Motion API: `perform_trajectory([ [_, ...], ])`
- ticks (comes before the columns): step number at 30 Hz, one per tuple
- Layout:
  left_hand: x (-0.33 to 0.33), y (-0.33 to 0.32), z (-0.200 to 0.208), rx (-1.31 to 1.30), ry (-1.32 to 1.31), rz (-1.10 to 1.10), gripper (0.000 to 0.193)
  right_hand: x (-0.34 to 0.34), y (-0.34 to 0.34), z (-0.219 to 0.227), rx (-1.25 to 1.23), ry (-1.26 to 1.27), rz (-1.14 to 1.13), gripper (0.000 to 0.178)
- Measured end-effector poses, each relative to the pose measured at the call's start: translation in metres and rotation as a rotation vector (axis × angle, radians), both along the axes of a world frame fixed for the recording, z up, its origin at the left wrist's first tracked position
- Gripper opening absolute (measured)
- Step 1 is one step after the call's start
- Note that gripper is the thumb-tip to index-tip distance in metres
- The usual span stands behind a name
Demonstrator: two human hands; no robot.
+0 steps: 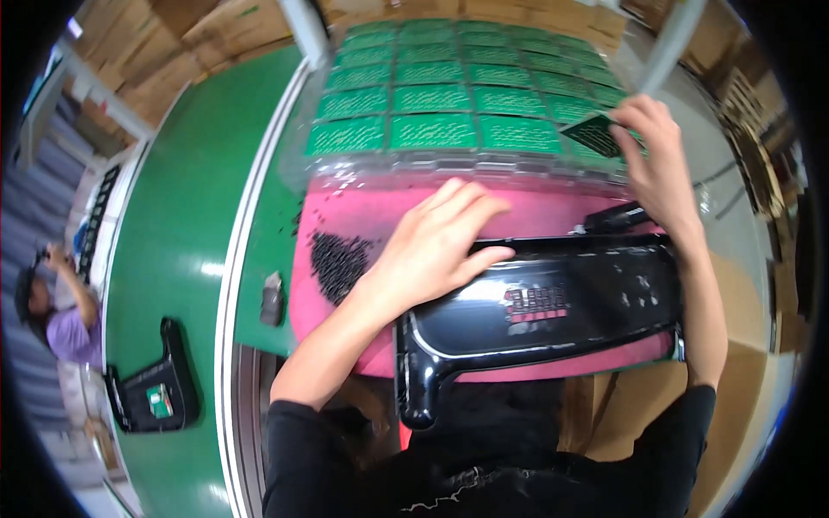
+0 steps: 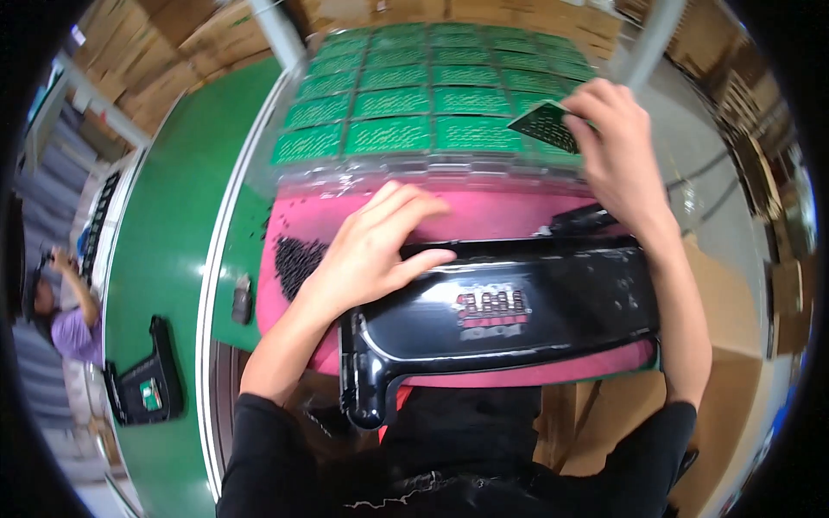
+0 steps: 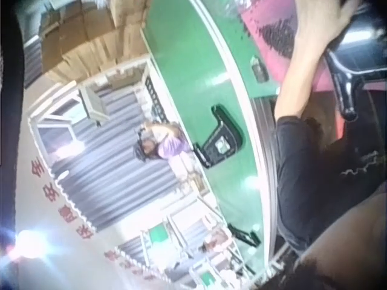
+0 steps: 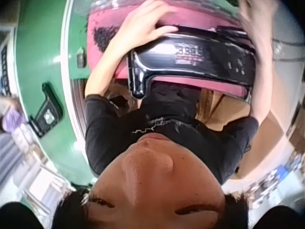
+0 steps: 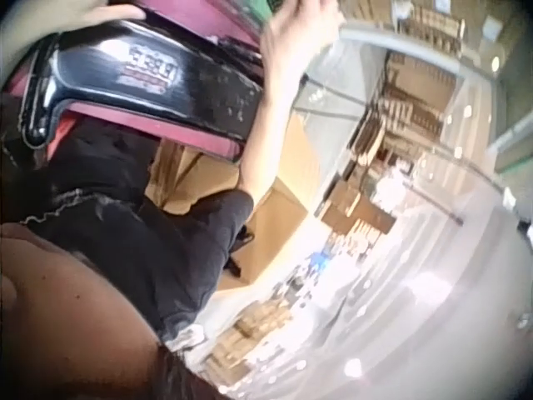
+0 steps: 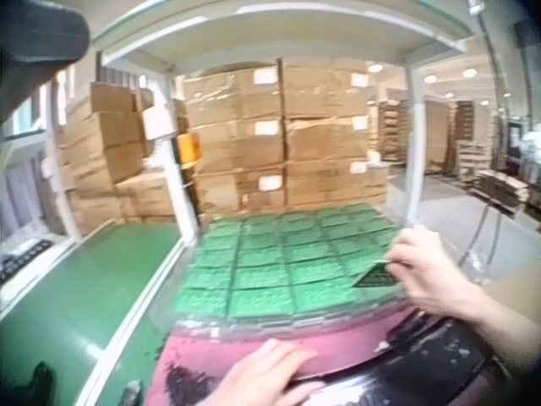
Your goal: Assembling circuit boards into plastic housings using an electric screwdriver.
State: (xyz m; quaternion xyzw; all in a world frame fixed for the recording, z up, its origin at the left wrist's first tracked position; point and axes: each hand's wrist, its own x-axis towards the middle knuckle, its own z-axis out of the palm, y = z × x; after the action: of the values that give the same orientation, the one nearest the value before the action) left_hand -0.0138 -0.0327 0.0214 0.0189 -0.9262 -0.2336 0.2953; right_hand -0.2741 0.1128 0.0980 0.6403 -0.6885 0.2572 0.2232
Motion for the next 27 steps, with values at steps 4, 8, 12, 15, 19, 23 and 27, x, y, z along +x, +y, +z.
perform_trajectory([
  [4,0.01,0.01,0.003,0.304,0.1,-0.218,0.08,0.073,0.023,0.006,0.125,-0.883,0.399,0.011],
  [8,0.012,0.02,0.005,0.586,-0.133,-0.58,0.09,0.09,0.044,-0.008,0.186,-1.018,0.586,0.027],
  [12,0.015,0.024,0.014,0.859,-0.316,-0.604,0.092,0.089,0.058,-0.018,0.117,-1.04,0.555,0.013],
  [15,0.016,0.021,0.013,0.815,-0.287,-0.551,0.086,0.093,0.062,-0.02,0.113,-0.991,0.49,0.018],
  [19,0.016,0.014,0.007,0.726,-0.146,-0.401,0.082,0.094,0.073,-0.022,0.058,-1.066,0.175,0.033],
  [23,0.016,0.01,0.012,0.248,-0.041,-0.208,0.074,0.091,0.086,-0.024,0.133,-1.244,0.18,0.041],
  [27,0.013,0.017,0.006,0.199,-0.146,-0.334,0.076,0.098,0.1,-0.038,0.254,-1.021,0.042,0.028],
])
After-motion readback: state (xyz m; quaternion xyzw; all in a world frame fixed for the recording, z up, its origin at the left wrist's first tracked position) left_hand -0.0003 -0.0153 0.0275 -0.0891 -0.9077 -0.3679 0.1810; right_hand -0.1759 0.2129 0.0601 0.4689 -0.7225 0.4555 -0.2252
